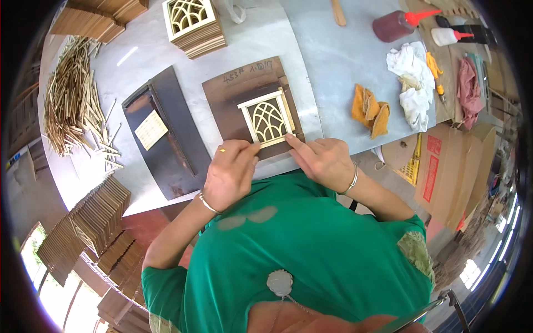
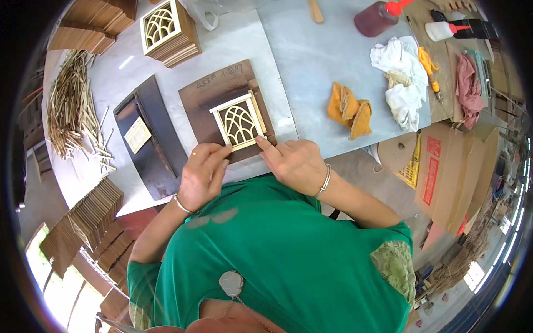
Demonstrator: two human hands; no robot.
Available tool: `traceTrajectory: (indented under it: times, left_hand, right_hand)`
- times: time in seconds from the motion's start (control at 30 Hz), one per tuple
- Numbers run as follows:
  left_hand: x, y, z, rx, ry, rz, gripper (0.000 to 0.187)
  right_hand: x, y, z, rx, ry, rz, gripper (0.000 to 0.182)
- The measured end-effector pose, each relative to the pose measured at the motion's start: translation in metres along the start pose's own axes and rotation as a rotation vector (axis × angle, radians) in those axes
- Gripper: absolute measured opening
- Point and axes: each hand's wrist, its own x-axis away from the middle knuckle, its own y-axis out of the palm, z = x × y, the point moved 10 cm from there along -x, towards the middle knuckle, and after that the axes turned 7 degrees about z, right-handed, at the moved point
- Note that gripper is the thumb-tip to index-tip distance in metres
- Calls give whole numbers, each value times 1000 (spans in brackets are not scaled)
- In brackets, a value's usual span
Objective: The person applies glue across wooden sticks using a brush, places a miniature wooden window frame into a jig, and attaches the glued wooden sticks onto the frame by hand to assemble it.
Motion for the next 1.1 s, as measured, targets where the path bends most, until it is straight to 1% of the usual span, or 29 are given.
traceTrajectory:
  times: [0.03, 0.1, 0.13, 0.2, 0.27, 0.33, 0.4, 0.47, 0.5, 0.57, 0.6, 0.63, 0.7, 0.73, 0.8, 0.87, 0.93, 0.97, 1.03, 1.07, 1.1]
  left_hand:
    - [1, -7, -13, 60, -123, 79, 27]
    - [4, -14, -39, 136, -458, 139, 22]
    - [4, -14, -46, 123, -503, 169, 20]
    - [-3, -11, -42, 93, -474, 169, 20]
    - [-5, -3, -43, 125, -496, 181, 19]
    - [-3, 2, -51, 176, -604, 184, 15]
    - [0, 3, -53, 171, -604, 202, 13]
    - [7, 14, -57, 308, -635, 216, 12]
    - [-2, 4, -42, 217, -490, 281, 11]
    - [5, 0, -53, 277, -627, 343, 13]
    - [6, -8, -54, 270, -709, 349, 18]
    - [7, -8, -55, 272, -706, 351, 18]
    - [5, -7, -51, 167, -592, 320, 24]
    - [5, 0, -53, 160, -594, 284, 25]
    - [-4, 0, -41, -48, -434, 275, 24]
    - [-6, 0, -40, -54, -430, 303, 21]
    - [1, 4, -55, 210, -587, 357, 20]
    - [0, 2, -54, 210, -587, 366, 20]
    - [3, 4, -61, 257, -668, 343, 18]
    - [3, 3, -61, 257, -667, 346, 18]
    - [3, 1, -63, 299, -666, 386, 18]
  right_hand:
    - [-1, 0, 1, 5, -9, 1, 32]
    - [-1, 0, 10, -134, 71, 12, 27]
    - [-3, -1, 11, -130, 61, 12, 27]
    - [-5, -6, 27, -163, 192, 69, 19]
    - [-9, -8, 31, -159, 194, 122, 17]
    - [-13, -12, 33, -155, 203, 181, 14]
    - [-16, -10, 34, -178, 229, 153, 11]
    - [-17, -7, 35, -192, 245, 141, 10]
    - [-17, -3, 37, -207, 265, 121, 10]
    - [-18, -3, 37, -200, 261, 127, 11]
    - [-18, -2, 37, -196, 266, 129, 12]
    - [-18, -2, 37, -193, 264, 131, 12]
    - [-18, 1, 39, -193, 293, 122, 12]
    - [-18, 2, 38, -195, 287, 118, 12]
    - [-18, 3, 41, -189, 329, 121, 12]
    - [-19, 2, 40, -180, 316, 135, 12]
    - [-20, 0, 38, -170, 295, 145, 12]
    - [-19, 2, 41, -177, 321, 129, 13]
    - [-20, 4, 43, -184, 346, 113, 13]
    - [-19, 6, 45, -193, 373, 101, 12]
    - [-19, 7, 47, -200, 401, 91, 12]
